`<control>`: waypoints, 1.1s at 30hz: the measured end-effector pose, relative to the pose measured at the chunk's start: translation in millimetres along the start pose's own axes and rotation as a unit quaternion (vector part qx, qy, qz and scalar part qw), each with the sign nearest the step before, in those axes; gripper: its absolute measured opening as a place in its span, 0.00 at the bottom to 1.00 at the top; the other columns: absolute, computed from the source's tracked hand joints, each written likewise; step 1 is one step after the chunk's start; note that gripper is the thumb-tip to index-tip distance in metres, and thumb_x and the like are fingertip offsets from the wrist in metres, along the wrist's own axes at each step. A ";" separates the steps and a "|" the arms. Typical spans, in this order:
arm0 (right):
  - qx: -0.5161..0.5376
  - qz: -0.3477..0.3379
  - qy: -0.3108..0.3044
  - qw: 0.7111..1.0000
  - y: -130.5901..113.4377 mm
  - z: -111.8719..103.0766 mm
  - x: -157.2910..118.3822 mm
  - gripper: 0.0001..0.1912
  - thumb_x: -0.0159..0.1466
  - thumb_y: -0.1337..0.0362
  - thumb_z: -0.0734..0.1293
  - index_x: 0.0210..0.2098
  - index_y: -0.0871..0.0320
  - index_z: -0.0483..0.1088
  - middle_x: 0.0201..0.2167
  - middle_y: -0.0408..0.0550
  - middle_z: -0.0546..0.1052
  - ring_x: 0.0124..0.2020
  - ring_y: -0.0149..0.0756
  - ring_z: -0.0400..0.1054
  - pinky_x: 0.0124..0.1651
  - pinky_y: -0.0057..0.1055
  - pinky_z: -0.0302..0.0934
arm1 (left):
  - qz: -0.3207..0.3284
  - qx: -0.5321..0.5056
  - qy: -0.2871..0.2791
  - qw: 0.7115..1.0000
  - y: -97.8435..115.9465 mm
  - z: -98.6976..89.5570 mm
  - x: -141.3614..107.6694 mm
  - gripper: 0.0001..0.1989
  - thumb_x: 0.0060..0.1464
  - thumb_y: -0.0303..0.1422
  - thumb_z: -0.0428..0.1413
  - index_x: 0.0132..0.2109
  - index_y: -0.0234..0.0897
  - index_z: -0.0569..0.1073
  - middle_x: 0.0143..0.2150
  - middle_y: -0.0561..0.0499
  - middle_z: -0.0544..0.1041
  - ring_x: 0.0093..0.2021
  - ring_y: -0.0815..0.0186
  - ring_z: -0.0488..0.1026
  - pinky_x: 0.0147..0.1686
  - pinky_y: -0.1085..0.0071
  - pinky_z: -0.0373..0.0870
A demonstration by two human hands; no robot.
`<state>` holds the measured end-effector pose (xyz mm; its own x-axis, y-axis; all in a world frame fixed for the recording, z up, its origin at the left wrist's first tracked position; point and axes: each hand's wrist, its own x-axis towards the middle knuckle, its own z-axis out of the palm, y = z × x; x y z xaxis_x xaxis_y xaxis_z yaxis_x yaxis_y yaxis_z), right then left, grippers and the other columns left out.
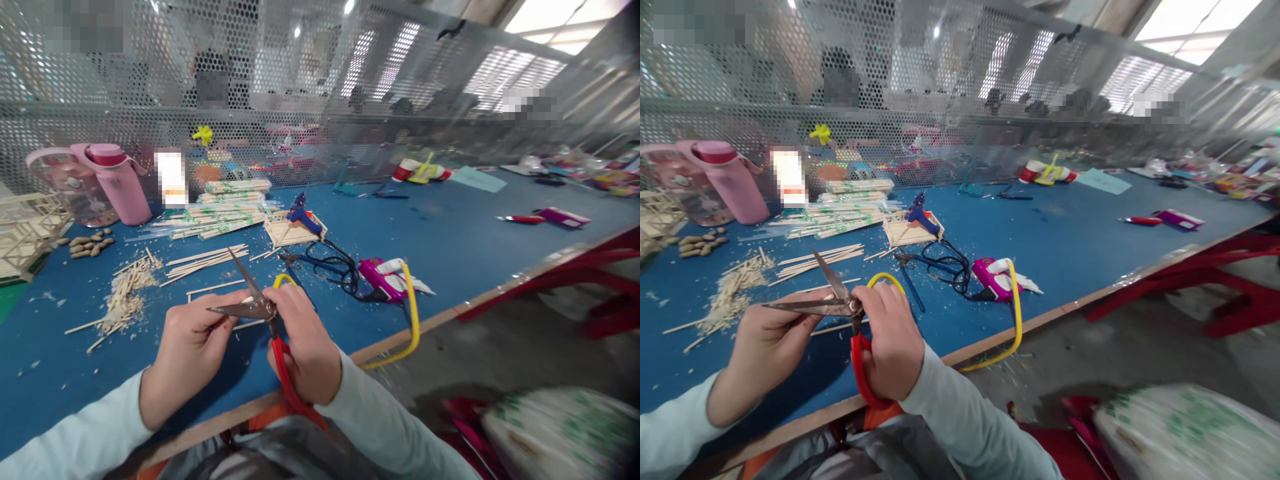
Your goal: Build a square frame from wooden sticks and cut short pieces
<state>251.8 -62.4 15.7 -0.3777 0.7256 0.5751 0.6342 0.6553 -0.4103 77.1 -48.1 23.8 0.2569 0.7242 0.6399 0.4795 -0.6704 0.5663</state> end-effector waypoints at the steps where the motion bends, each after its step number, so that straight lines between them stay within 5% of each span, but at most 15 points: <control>1: 0.002 0.000 -0.002 1.000 0.0 0.3 -0.2 0.20 0.56 0.66 0.55 0.48 0.63 0.57 0.37 0.54 0.64 0.39 0.44 0.57 0.42 0.44 0.55 | 0.002 0.001 0.001 1.000 -0.7 0.2 -0.5 0.13 0.50 0.22 0.51 0.37 0.37 0.78 0.38 0.49 0.80 0.38 0.65 0.77 0.35 0.76 0.74; 33: 0.013 0.005 0.004 1.000 -3.1 3.6 -4.0 0.23 0.54 0.67 0.55 0.50 0.63 0.55 0.39 0.55 0.65 0.42 0.45 0.60 0.45 0.45 0.57 | -0.020 0.008 -0.019 1.000 1.3 2.5 -1.8 0.13 0.52 0.24 0.49 0.36 0.39 0.78 0.38 0.49 0.80 0.39 0.64 0.77 0.36 0.75 0.74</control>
<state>248.8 -66.6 12.2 -0.3664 0.7301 0.5768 0.6194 0.6540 -0.4344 79.3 -49.9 22.1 0.2683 0.7562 0.5969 0.5036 -0.6383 0.5822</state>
